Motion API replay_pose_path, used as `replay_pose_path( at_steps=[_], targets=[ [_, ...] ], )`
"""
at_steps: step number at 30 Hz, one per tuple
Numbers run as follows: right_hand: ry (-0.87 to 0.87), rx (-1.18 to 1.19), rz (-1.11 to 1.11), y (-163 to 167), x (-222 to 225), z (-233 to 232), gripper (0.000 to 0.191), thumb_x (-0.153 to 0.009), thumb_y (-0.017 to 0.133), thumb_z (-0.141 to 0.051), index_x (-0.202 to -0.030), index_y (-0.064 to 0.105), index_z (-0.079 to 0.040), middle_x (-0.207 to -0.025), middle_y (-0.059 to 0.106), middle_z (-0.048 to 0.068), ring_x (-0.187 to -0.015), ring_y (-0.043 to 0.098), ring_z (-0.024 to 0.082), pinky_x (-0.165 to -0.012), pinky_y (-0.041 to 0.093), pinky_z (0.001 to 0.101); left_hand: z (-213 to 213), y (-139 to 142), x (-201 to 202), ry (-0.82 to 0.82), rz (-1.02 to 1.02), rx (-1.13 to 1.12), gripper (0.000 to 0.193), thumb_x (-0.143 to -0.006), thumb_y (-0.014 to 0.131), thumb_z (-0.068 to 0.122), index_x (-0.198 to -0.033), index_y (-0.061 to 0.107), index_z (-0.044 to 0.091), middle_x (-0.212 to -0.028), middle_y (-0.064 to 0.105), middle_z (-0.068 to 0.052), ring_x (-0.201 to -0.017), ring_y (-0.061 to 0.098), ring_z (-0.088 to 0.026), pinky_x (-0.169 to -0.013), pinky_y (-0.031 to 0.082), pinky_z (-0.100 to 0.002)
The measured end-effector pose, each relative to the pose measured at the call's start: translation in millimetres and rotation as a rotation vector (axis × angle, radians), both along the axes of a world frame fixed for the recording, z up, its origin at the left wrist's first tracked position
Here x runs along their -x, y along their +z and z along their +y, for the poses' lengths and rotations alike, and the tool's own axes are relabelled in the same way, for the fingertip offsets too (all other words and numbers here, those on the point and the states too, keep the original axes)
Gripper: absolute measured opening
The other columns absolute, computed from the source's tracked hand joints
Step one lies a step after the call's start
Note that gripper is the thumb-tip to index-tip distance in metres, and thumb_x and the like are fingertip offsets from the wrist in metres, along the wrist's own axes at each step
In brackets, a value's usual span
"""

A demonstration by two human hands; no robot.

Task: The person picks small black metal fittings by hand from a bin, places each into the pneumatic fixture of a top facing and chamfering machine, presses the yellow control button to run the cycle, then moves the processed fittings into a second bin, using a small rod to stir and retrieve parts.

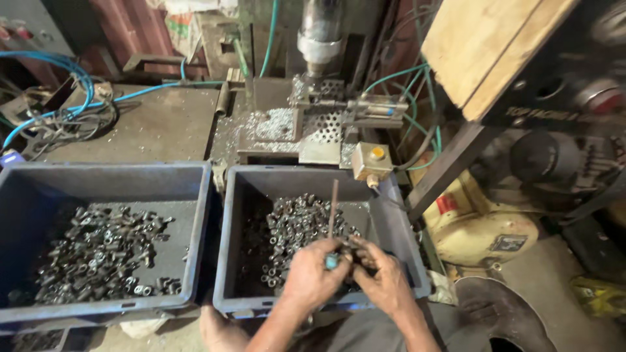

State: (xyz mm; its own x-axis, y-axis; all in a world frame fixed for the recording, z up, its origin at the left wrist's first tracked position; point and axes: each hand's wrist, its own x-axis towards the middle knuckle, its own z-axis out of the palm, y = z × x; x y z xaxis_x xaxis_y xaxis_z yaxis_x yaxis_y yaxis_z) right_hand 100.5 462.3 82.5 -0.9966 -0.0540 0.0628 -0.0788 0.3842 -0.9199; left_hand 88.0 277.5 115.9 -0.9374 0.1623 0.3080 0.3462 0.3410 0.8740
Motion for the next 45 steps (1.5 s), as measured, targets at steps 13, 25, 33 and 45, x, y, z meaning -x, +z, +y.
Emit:
replay_pose_path(
  at_steps=[13, 25, 33, 45],
  targets=[
    [-0.07, -0.051, 0.062, 2.0, -1.2, 5.3, 0.046, -0.087, 0.07, -0.002, -0.133, 0.065, -0.01, -0.094, 0.077, 0.007, -0.083, 0.072, 0.012, -0.074, 0.06, 0.029, 20.2, -2.4, -7.1, -0.012, 0.007, 0.16, 0.033, -0.084, 0.067, 0.018, -0.115, 0.071, 0.006, -0.097, 0.072, -0.019, -0.085, 0.07, -0.042, -0.074, 0.055, -0.048],
    [-0.046, -0.078, 0.002, -2.7, 3.3, 9.3, 0.032, -0.084, 0.074, -0.005, -0.115, 0.073, -0.006, -0.084, 0.076, 0.003, -0.073, 0.067, 0.009, -0.066, 0.056, 0.0281, 16.1, -11.7, -7.5, -0.004, 0.192, 0.13, 0.035, -0.08, 0.067, 0.01, -0.114, 0.069, 0.003, -0.103, 0.073, -0.021, -0.094, 0.07, -0.042, -0.081, 0.056, -0.048],
    [0.097, 0.269, 0.039, -23.6, 12.6, 21.9, 0.026, -0.088, 0.076, 0.001, -0.113, 0.071, 0.0, -0.1, 0.076, 0.004, -0.091, 0.068, 0.009, -0.083, 0.057, 0.0272, 17.5, 0.6, -9.3, 0.075, 0.016, 0.066, 0.043, -0.083, 0.069, 0.014, -0.126, 0.066, 0.007, -0.101, 0.076, -0.019, -0.09, 0.074, -0.038, -0.078, 0.059, -0.044],
    [-0.3, 0.389, 0.275, -36.9, 24.3, 85.4, 0.03, -0.09, 0.073, 0.001, -0.119, 0.064, 0.0, -0.1, 0.072, 0.004, -0.09, 0.067, 0.009, -0.081, 0.056, 0.0237, 26.5, 2.9, -4.1, 0.241, -0.286, 0.144, 0.059, -0.084, 0.068, 0.016, -0.141, 0.053, 0.012, -0.078, 0.073, -0.019, -0.067, 0.071, -0.035, -0.065, 0.055, -0.044]
  ],
)
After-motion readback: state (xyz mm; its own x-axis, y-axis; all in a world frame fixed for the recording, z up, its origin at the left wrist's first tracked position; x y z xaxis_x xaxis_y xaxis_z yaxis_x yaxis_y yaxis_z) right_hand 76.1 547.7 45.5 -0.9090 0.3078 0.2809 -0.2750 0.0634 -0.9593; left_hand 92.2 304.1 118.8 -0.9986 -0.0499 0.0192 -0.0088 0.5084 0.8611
